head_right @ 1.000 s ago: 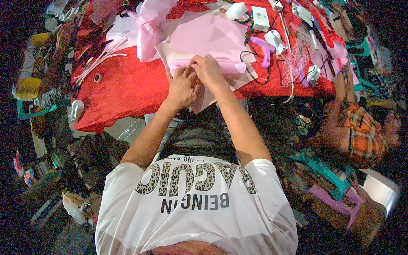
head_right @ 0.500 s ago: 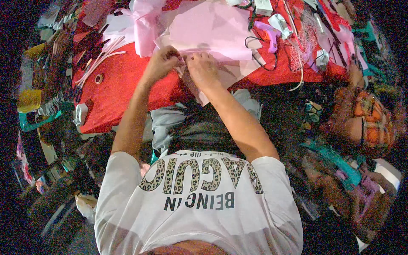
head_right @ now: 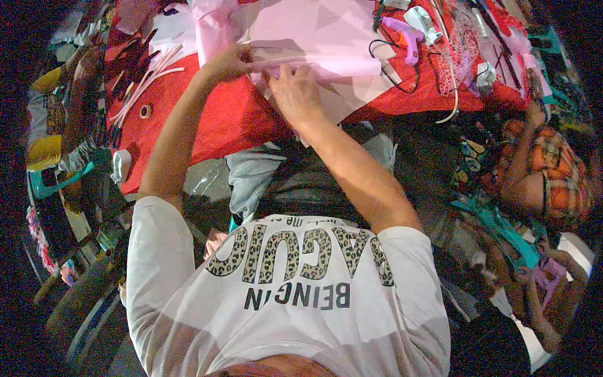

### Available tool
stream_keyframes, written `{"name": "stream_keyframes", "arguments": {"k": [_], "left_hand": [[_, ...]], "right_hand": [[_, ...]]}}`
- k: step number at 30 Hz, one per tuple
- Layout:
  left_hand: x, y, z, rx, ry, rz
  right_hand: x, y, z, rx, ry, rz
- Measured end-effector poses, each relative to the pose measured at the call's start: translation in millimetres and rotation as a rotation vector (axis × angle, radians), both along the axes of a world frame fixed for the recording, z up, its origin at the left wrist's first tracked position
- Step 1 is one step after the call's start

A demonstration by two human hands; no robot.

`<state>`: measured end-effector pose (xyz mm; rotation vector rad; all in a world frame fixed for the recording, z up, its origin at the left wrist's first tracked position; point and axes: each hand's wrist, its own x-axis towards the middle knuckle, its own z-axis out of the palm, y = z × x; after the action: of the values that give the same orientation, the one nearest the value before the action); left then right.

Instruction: The person folds and wraps sheets of pink paper around a bundle of materials on a red-covered table. They use their hands to smooth the paper and secure the folds.

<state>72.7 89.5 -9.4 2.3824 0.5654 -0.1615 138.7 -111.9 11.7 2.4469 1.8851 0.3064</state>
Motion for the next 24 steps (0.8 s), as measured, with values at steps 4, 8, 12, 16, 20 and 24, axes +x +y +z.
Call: {"name": "stream_keyframes", "arguments": {"k": [4, 8, 12, 16, 20, 24], "left_hand": [[7.9, -0.5, 15.3, 0.075, 0.038, -0.042], [16.3, -10.9, 29.8, 0.204, 0.135, -0.026], [13.1, -8.2, 28.0, 0.114, 0.066, -0.034], [4.1, -3.1, 16.5, -0.042, 0.022, 0.017], [-0.2, -8.7, 14.5, -0.062, 0.003, 0.086], [-9.4, -28.9, 4.0, 0.023, -0.124, 0.329]], "right_hand": [[-1.6, -0.8, -3.4, 0.006, -0.057, -0.019], [-1.0, -1.4, -8.8, -0.070, -0.139, -0.012], [-2.6, -3.0, -7.9, -0.093, -0.150, -0.012], [-3.8, -2.7, -6.7, -0.094, -0.073, -0.025], [-3.1, -2.2, -7.3, -0.083, -0.105, -0.031], [-0.9, -1.2, -16.3, 0.142, -0.023, 0.027]]}}
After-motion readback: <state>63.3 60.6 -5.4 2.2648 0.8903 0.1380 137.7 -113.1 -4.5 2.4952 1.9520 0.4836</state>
